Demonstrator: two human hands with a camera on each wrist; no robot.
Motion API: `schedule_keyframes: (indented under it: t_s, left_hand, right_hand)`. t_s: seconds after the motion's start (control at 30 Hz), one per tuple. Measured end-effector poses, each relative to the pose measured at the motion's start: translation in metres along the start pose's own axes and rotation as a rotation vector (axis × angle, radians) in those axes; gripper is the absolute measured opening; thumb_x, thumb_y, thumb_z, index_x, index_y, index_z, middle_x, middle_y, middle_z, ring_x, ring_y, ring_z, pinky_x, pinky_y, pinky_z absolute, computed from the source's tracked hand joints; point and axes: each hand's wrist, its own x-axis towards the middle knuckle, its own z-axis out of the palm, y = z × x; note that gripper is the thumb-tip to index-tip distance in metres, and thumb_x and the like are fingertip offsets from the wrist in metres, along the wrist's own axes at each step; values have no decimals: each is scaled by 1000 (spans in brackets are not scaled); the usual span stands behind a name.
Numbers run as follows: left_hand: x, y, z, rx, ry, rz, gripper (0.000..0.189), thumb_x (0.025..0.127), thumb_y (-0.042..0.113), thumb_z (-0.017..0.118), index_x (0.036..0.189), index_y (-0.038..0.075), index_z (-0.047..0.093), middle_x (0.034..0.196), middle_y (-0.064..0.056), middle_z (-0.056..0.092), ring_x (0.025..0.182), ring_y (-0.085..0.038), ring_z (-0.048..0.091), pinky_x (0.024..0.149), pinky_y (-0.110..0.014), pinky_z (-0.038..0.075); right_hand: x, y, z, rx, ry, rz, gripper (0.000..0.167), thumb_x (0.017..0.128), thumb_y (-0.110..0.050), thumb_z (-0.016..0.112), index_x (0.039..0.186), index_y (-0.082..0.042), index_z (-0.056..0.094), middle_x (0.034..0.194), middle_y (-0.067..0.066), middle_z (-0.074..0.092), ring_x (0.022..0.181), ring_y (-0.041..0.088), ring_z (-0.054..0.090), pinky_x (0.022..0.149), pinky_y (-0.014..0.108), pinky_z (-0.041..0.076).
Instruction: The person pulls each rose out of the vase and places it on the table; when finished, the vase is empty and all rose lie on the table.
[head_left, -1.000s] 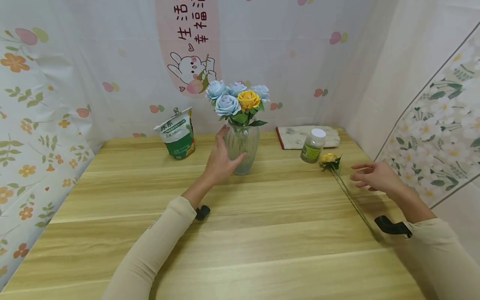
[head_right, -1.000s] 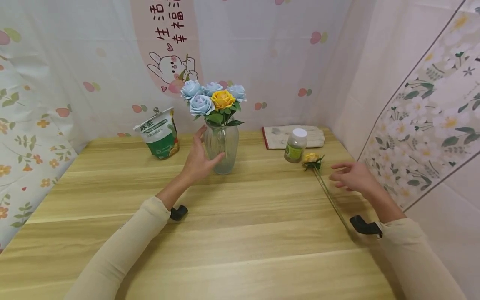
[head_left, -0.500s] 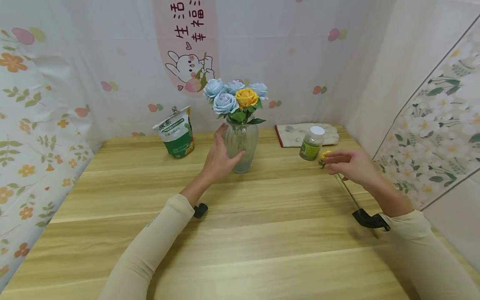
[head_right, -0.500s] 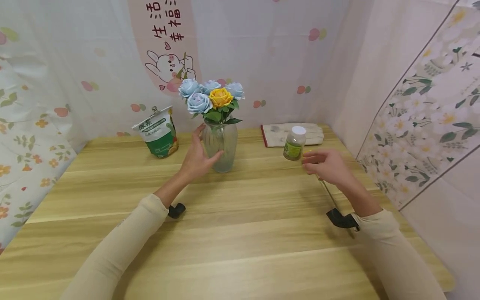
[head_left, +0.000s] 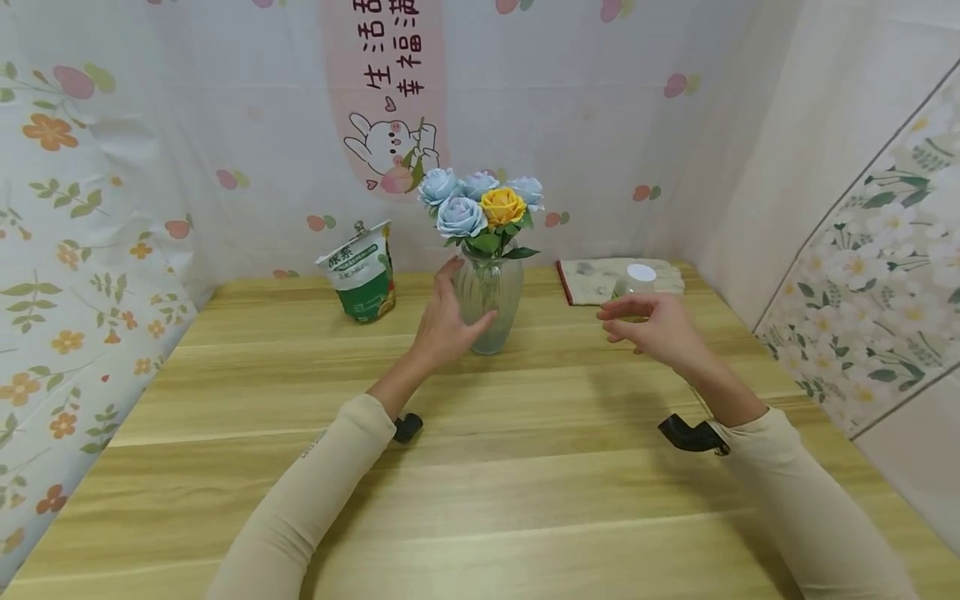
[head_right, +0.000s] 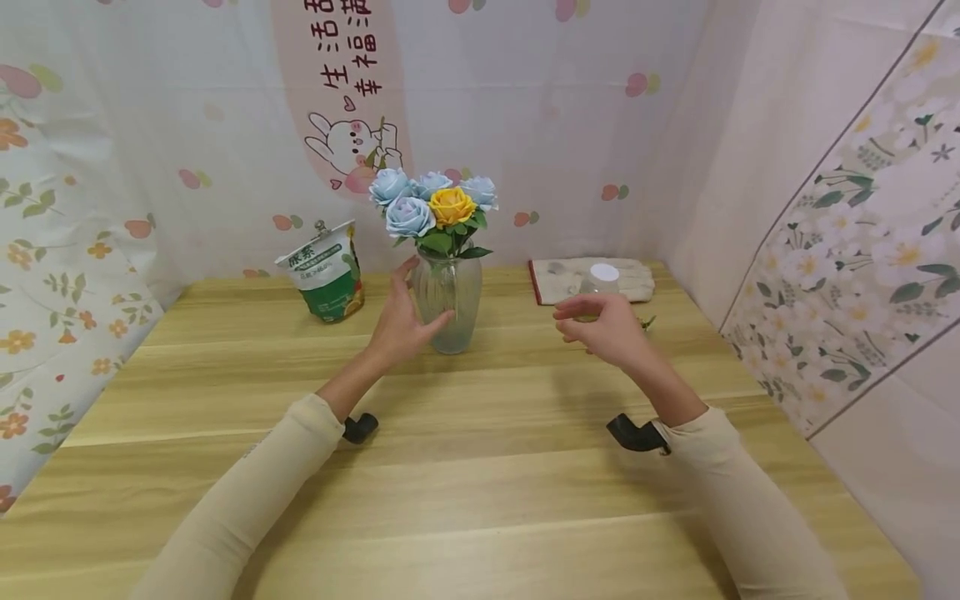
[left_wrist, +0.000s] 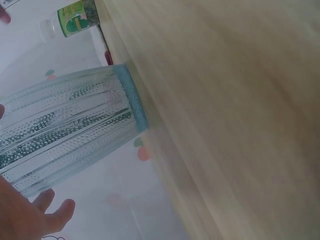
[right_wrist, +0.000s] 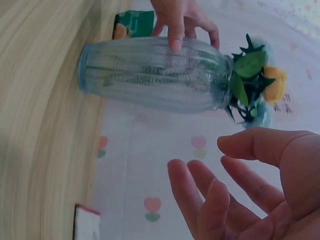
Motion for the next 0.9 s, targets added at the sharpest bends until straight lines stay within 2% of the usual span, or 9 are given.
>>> schedule_keyframes:
  t_s: [0.17, 0.3, 0.4, 0.67, 0.8, 0.9]
  left_hand:
    - [0, -1, 1, 11, -5, -2, 89, 87, 32, 76, 150, 8, 18, 157, -13, 25, 136, -35, 40, 106, -51, 39]
    - [1, -1, 1, 24, 5, -3, 90, 87, 36, 76, 150, 9, 17, 157, -12, 27, 136, -35, 41, 102, -52, 43]
    - [1, 0, 1, 30, 19, -2, 92, 86, 40, 76, 150, 9, 17, 157, -12, 28, 136, -35, 41, 100, -52, 45]
    - [4, 0, 2, 16, 28, -14, 94, 86, 42, 76, 151, 11, 16, 155, -13, 29, 138, -35, 40, 106, -53, 39]
    - [4, 0, 3, 26, 29, -22, 93, 86, 43, 75, 151, 11, 16, 154, -13, 31, 137, -36, 41, 107, -53, 38]
    - [3, 0, 3, 37, 31, -22, 93, 86, 43, 75, 151, 11, 16, 152, -14, 34, 136, -36, 42, 106, -52, 39]
  right_hand:
    - [12, -12, 15, 28, 31, -59, 31, 93, -22, 70, 118, -2, 69, 124, 15, 64, 78, 13, 71, 58, 29, 52]
    - [23, -24, 27, 47, 82, -149, 24, 92, -15, 71, 111, 0, 71, 113, 16, 68, 78, 14, 68, 62, 29, 55]
    - [30, -36, 35, 66, 117, -198, 20, 91, -13, 71, 105, 2, 72, 106, 17, 70, 75, 9, 66, 64, 27, 55]
    - [40, -75, 57, 140, 204, -318, 16, 91, -10, 70, 102, 2, 74, 101, 14, 70, 49, 8, 59, 54, 22, 49]
    - [45, -89, 66, 124, 227, -361, 22, 92, -14, 70, 109, -1, 74, 78, 17, 70, 43, 15, 57, 43, 25, 40]
    - [50, -94, 71, 103, 225, -390, 25, 92, -12, 69, 114, -1, 72, 86, 20, 72, 43, 16, 58, 38, 27, 34]
